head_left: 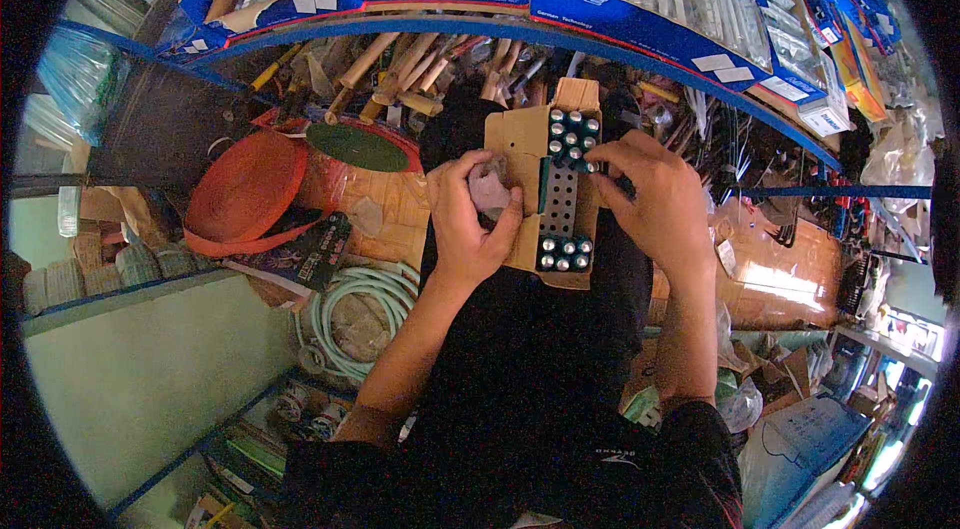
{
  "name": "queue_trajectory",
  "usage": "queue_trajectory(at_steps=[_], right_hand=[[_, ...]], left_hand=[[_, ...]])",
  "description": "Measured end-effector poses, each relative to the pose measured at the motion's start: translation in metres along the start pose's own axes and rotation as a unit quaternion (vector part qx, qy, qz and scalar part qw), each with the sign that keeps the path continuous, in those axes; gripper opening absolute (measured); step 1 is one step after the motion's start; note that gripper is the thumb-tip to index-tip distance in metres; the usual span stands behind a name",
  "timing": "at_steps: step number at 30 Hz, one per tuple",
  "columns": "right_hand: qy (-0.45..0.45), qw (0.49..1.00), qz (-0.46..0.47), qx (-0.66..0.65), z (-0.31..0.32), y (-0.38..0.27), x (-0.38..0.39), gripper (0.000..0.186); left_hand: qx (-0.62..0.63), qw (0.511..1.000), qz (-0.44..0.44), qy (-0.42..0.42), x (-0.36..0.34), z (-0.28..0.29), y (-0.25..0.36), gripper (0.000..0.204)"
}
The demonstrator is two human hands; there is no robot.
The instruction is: Assembling or repairing a mechanical lock component by inserting small metal pins using a screwdriver and cloth.
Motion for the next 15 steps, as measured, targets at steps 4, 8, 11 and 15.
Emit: queue_trajectory(at_steps=[4, 8, 11, 15], right_hand=[[0.014, 0.999, 0.03, 0.025, -0.0045, -0.0013, -0.0003, 0.017], [0.029, 0.994, 0.073, 0.077, -0.0047, -0.0056, 0.0001, 0.019], [0.036, 0.987, 0.097, 0.125, -0.005, -0.0093, 0.0014, 0.023], [0.033, 0.986, 0.092, 0.138, -0.0066, -0.0084, 0.0019, 0.025]], left_hand=[[0.004, 1.0, -0.005, 0.006, 0.0004, -0.0004, -0.0023, 0.052], [0.017, 1.0, 0.0, 0.002, -0.0001, -0.0014, -0.0014, 0.051], [0.01, 1.0, 0.001, -0.001, -0.0007, 0.0012, -0.0012, 0.051], [0.009, 1.0, -0.012, -0.001, -0.0022, 0.0011, 0.0017, 0.051]])
Point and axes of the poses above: each hand's wrist, its own x-axis away from the middle knuckle, its own z-axis out of the back of the hand, y = z × x, the point moved 4 cm from there along -x, towards the middle knuckle, and after that the axes turned 10 degrees about -x, right-handed, at the moved point
